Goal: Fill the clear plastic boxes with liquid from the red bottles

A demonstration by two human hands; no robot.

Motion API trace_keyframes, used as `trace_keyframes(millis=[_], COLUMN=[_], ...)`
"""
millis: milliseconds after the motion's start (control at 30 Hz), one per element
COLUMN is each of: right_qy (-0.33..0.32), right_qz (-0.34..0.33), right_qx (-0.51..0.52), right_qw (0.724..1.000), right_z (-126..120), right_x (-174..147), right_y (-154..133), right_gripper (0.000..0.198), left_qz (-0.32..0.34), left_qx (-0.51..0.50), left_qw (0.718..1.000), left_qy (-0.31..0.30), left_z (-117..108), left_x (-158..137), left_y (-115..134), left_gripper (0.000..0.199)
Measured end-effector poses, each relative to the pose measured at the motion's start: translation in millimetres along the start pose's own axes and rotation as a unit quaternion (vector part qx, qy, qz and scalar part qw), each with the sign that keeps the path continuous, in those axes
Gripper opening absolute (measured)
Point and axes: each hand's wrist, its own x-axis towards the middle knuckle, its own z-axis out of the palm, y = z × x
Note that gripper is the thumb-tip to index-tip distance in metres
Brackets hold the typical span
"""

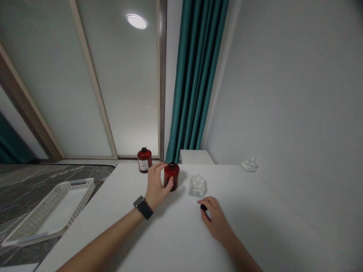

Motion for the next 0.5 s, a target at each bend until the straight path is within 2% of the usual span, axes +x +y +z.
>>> trace_keyframes(millis=[67,167,267,367,500], right_qy=[-0.001,-0.004,-0.006,-0.007,-0.012], right_qz=[-0.007,-0.013,-0.005,0.004,0.006], right_qx=[-0.003,-0.003,0.001,0.004,0.001], right_qw=[1.0,1.0,1.0,1.0,1.0], right_z=[2,3,4,3,0], right_x=[-1,-1,-1,0,1], right_y=[0,2,3,3,1], right_gripper=[0.04,0.039,0.035,0.034,0.036], left_qz=[-0.054,-0.091,-0.12,-0.143,-0.125], left_qx=[-0.007,-0.042,-0.094,-0.14,-0.165], left_qw=[0.998,0.99,0.978,0.968,0.963], left_qy=[-0.018,-0.101,-0.145,-0.155,-0.172], left_z=[5,14,20,20,7], left_x=[9,13,11,10,8], left_y=[-15,-30,-37,-38,-34], left_gripper=[0.055,0.071,0.071,0.07,0.065])
